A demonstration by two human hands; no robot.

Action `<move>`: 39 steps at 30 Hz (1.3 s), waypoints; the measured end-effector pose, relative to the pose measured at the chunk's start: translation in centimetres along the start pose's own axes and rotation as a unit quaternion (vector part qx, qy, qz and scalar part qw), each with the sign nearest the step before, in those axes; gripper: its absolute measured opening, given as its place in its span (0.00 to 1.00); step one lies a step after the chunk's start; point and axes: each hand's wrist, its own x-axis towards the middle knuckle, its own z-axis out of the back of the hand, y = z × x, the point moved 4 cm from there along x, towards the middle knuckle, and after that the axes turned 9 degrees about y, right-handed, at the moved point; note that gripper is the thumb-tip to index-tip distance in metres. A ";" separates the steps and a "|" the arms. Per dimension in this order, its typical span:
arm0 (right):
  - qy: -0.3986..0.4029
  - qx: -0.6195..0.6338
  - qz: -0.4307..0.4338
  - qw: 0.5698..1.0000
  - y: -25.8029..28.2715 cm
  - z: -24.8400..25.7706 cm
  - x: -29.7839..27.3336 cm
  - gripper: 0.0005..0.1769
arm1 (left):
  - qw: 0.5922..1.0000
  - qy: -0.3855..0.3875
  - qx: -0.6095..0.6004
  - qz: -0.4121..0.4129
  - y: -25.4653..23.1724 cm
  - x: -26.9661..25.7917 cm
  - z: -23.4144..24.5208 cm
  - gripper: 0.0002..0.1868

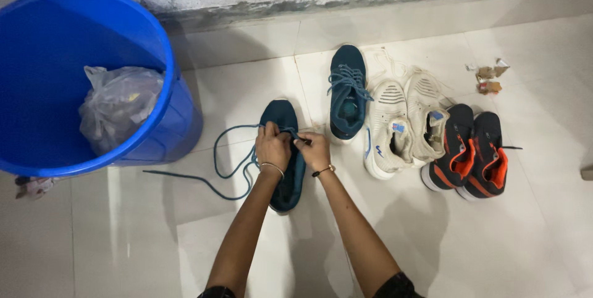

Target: The person threads a blue shoelace through the eyelets of a teal shoe and ties it. They then repeat the process on the second teal shoe, lacing and tying it as well.

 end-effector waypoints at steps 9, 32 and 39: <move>0.013 -0.004 -0.031 0.999 1.4 0.2 -0.7 0.16 | 1.000 -0.008 -0.002 -0.004 -0.2 -0.1 -0.2 0.03; -0.100 -0.245 0.143 0.954 -3.8 -0.1 3.1 0.08 | 0.992 0.044 -0.014 0.119 -1.5 -0.4 3.2 0.31; -0.153 -0.223 0.096 0.958 -5.6 6.8 3.5 0.09 | 0.987 -0.043 -0.030 0.151 -1.4 -6.8 5.2 0.45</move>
